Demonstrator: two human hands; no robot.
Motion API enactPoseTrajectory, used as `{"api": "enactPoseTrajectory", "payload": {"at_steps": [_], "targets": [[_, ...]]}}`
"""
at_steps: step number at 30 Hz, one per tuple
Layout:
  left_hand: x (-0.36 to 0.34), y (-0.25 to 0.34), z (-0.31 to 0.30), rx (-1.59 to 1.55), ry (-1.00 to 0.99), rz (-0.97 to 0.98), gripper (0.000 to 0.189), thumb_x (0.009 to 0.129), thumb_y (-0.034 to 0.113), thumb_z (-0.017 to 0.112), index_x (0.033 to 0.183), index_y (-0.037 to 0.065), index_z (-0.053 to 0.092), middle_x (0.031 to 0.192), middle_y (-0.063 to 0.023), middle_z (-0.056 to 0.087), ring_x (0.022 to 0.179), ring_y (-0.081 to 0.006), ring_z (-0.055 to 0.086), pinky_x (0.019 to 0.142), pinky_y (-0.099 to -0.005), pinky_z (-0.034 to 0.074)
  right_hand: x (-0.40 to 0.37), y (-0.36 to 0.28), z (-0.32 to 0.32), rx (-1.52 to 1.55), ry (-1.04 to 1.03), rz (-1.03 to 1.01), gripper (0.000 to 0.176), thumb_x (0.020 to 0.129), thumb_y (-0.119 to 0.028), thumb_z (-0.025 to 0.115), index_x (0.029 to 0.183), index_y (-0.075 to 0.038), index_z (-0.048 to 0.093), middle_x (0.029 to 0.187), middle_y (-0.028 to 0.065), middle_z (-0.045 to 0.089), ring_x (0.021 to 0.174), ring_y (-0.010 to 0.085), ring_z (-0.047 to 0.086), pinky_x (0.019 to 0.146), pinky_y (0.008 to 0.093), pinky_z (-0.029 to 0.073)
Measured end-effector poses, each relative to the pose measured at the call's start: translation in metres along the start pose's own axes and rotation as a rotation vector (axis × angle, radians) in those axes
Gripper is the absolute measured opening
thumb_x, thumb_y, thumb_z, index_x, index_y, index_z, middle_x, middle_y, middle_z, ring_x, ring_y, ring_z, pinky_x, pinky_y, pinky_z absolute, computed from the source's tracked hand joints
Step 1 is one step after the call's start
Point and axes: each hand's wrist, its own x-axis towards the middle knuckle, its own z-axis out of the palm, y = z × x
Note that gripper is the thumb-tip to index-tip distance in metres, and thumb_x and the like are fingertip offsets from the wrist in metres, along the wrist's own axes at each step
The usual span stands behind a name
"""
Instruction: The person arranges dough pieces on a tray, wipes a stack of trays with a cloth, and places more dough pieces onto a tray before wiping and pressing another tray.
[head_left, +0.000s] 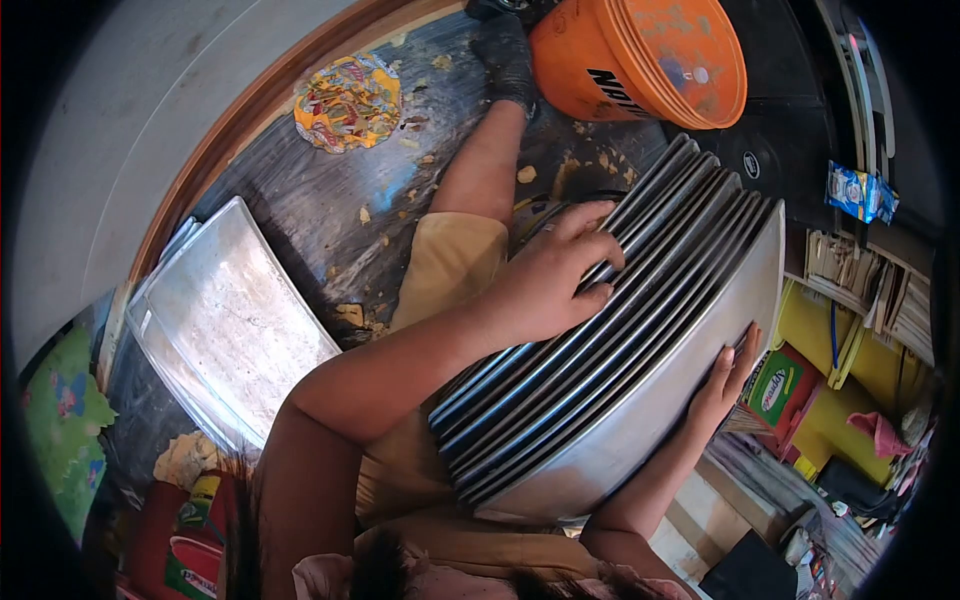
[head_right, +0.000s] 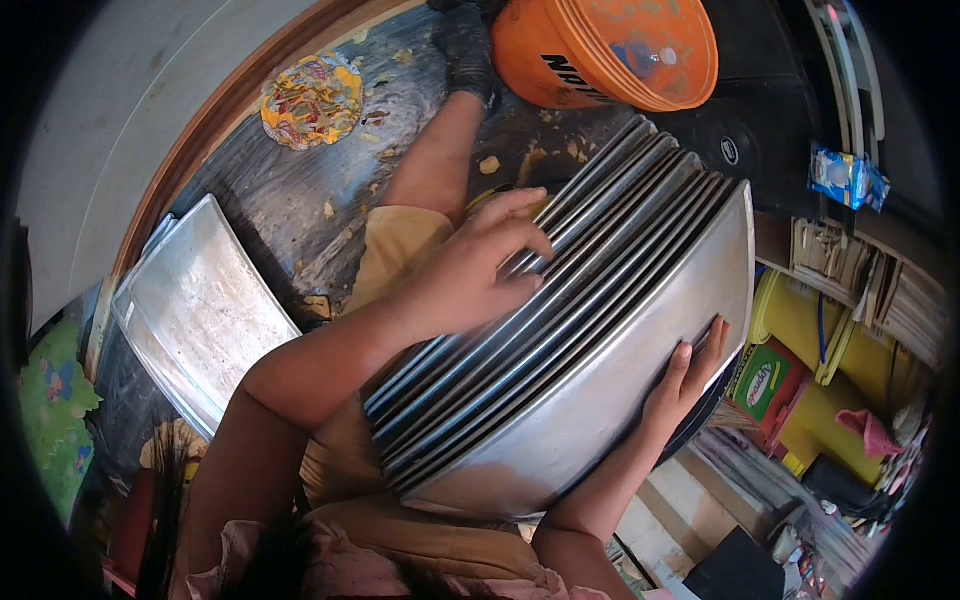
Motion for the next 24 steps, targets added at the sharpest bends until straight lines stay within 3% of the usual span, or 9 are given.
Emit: {"api": "enactPoseTrajectory", "payload": {"at_steps": [3, 6, 9, 13, 14, 17, 21, 24], "targets": [[-0.001, -0.009, 0.004, 0.090, -0.023, 0.125, 0.019, 0.081, 0.009, 0.069, 0.099, 0.006, 0.065, 0.145, -0.0178, 0.040, 0.132, -0.0341, 0.042, 0.107, -0.0389, 0.036, 0.000, -0.002, 0.000, -0.005, -0.002, 0.001, 0.055, 0.100, -0.034, 0.048, 0.145, -0.002, 0.039, 0.153, 0.0204, 0.031, 0.143, 0.0310, 0.027, 0.116, 0.0415, 0.020], [-0.003, -0.009, 0.004, 0.026, -0.046, 0.081, 0.022, 0.082, 0.018, 0.069, 0.100, 0.008, 0.061, 0.144, -0.0186, 0.038, 0.129, -0.0419, 0.043, 0.108, -0.0470, 0.034, 0.001, -0.002, 0.001, 0.015, 0.000, 0.012, 0.056, 0.100, -0.034, 0.048, 0.144, -0.001, 0.039, 0.153, 0.0212, 0.030, 0.143, 0.0313, 0.027, 0.116, 0.0415, 0.019], [-0.007, 0.004, 0.002, 0.134, -0.055, 0.088, 0.021, 0.083, 0.019, 0.069, 0.099, 0.009, 0.062, 0.146, -0.0177, 0.035, 0.129, -0.0419, 0.042, 0.108, -0.0484, 0.033, 0.000, -0.002, 0.001, 0.025, 0.002, 0.023, 0.057, 0.100, -0.035, 0.049, 0.145, -0.001, 0.039, 0.153, 0.0221, 0.029, 0.144, 0.0317, 0.026, 0.116, 0.0420, 0.018], [-0.007, 0.017, 0.006, -0.011, -0.078, 0.031, 0.018, 0.083, 0.017, 0.068, 0.099, 0.011, 0.062, 0.143, -0.0170, 0.038, 0.128, -0.0392, 0.043, 0.104, -0.0515, 0.033, -0.001, -0.004, 0.000, 0.009, -0.003, 0.033, 0.061, 0.099, -0.039, 0.050, 0.145, -0.002, 0.039, 0.153, 0.0231, 0.029, 0.144, 0.0324, 0.025, 0.116, 0.0431, 0.017], [-0.007, 0.016, 0.007, 0.058, -0.071, 0.134, 0.017, 0.083, 0.015, 0.066, 0.099, 0.011, 0.062, 0.143, -0.0170, 0.038, 0.127, -0.0380, 0.044, 0.102, -0.0508, 0.035, -0.001, -0.006, 0.000, 0.008, 0.000, 0.031, 0.061, 0.099, -0.040, 0.050, 0.145, -0.002, 0.039, 0.153, 0.0232, 0.029, 0.144, 0.0326, 0.025, 0.116, 0.0433, 0.017], [-0.009, 0.015, 0.010, 0.138, -0.074, 0.196, 0.016, 0.083, 0.013, 0.065, 0.099, 0.011, 0.062, 0.143, -0.0172, 0.038, 0.128, -0.0375, 0.043, 0.103, -0.0503, 0.035, -0.001, -0.009, 0.000, 0.003, 0.003, 0.027, 0.062, 0.098, -0.041, 0.050, 0.145, -0.002, 0.039, 0.153, 0.0234, 0.029, 0.144, 0.0329, 0.025, 0.116, 0.0438, 0.017], [-0.011, 0.022, 0.006, 0.118, -0.112, 0.148, 0.020, 0.084, 0.022, 0.068, 0.099, 0.011, 0.063, 0.144, -0.0170, 0.035, 0.132, -0.0375, 0.038, 0.105, -0.0528, 0.031, 0.000, -0.009, -0.001, -0.007, -0.004, 0.024, 0.061, 0.098, -0.040, 0.050, 0.145, -0.003, 0.039, 0.153, 0.0236, 0.029, 0.144, 0.0334, 0.025, 0.116, 0.0442, 0.018], [-0.012, 0.028, 0.005, 0.142, -0.108, 0.096, 0.023, 0.079, 0.020, 0.072, 0.099, 0.009, 0.064, 0.145, -0.0149, 0.038, 0.130, -0.0381, 0.041, 0.107, -0.0456, 0.033, -0.002, -0.011, 0.000, 0.004, 0.002, 0.030, 0.060, 0.098, -0.038, 0.050, 0.145, -0.003, 0.039, 0.153, 0.0239, 0.029, 0.144, 0.0341, 0.025, 0.116, 0.0445, 0.018]]}}
